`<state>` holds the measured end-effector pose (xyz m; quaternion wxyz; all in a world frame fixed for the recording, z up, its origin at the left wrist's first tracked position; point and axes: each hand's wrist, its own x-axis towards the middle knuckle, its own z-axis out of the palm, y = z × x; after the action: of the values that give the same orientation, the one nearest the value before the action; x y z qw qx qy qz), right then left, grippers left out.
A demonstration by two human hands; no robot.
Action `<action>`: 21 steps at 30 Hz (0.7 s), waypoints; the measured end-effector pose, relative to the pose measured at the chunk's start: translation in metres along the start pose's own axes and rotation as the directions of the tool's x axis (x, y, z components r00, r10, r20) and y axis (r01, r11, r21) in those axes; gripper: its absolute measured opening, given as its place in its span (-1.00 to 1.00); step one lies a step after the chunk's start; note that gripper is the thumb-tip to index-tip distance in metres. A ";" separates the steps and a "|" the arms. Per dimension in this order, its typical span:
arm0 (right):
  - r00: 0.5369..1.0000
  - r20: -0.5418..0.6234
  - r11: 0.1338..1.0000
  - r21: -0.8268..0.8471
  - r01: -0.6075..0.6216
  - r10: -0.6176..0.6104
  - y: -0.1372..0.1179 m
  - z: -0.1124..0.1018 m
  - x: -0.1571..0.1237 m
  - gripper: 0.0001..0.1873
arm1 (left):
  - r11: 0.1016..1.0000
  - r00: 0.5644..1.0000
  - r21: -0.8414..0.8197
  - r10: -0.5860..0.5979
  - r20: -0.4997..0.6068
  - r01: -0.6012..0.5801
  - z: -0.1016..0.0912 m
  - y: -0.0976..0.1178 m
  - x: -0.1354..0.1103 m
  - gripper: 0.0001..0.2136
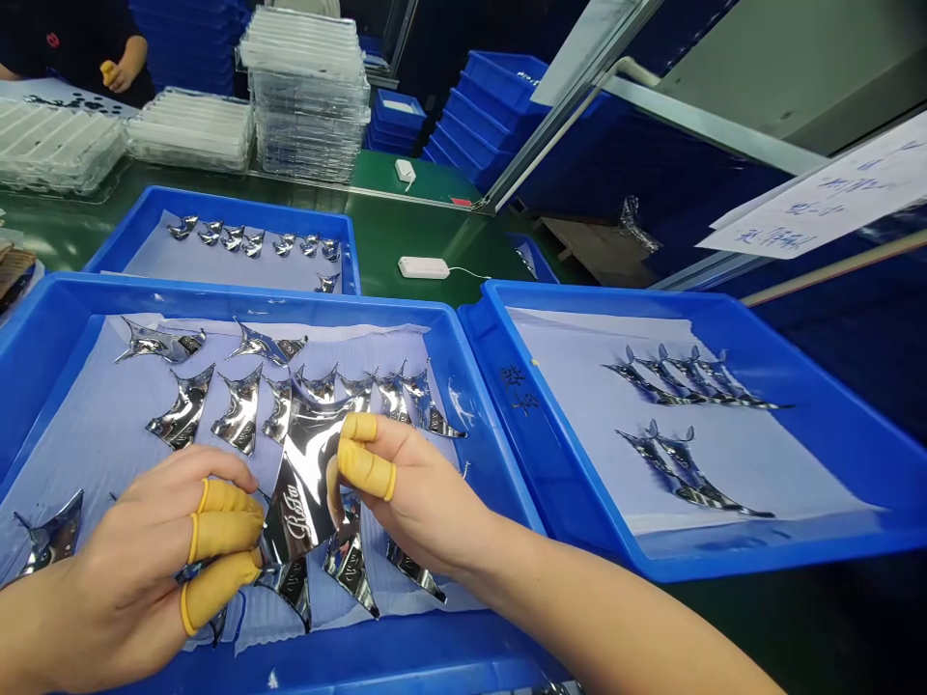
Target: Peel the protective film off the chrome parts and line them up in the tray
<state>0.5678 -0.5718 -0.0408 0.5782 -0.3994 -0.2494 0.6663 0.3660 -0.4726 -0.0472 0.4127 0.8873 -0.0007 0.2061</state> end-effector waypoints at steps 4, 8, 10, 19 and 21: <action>0.998 -0.008 0.996 0.064 -0.060 0.060 0.007 -0.001 0.005 -0.61 | 0.990 0.998 -0.125 -0.064 0.001 0.063 0.002 0.000 -0.010 -0.67; 0.980 -0.027 0.953 0.240 -0.184 0.196 0.023 0.000 0.011 -0.57 | 0.985 0.988 -0.145 -0.113 -0.102 0.097 0.007 0.008 -0.025 -0.55; 0.966 -0.012 0.926 0.289 -0.245 0.259 0.030 0.002 0.014 -0.55 | 0.981 0.975 -0.139 -0.156 -0.158 0.134 0.011 0.012 -0.029 -0.55; 0.965 0.014 0.924 0.284 -0.255 0.261 0.034 0.006 0.015 -0.54 | 0.982 0.991 -0.173 -0.095 -0.094 0.078 0.007 0.008 -0.031 -0.61; 0.982 0.024 0.955 0.233 -0.187 0.186 0.028 0.005 0.013 -0.52 | 0.971 0.996 -0.231 -0.074 -0.048 0.061 0.002 0.005 -0.026 -0.73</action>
<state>0.5474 -0.5642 -0.0633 0.5556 -0.3497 -0.1309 0.7429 0.3424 -0.4817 -0.0545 0.5188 0.8271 0.0172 0.2154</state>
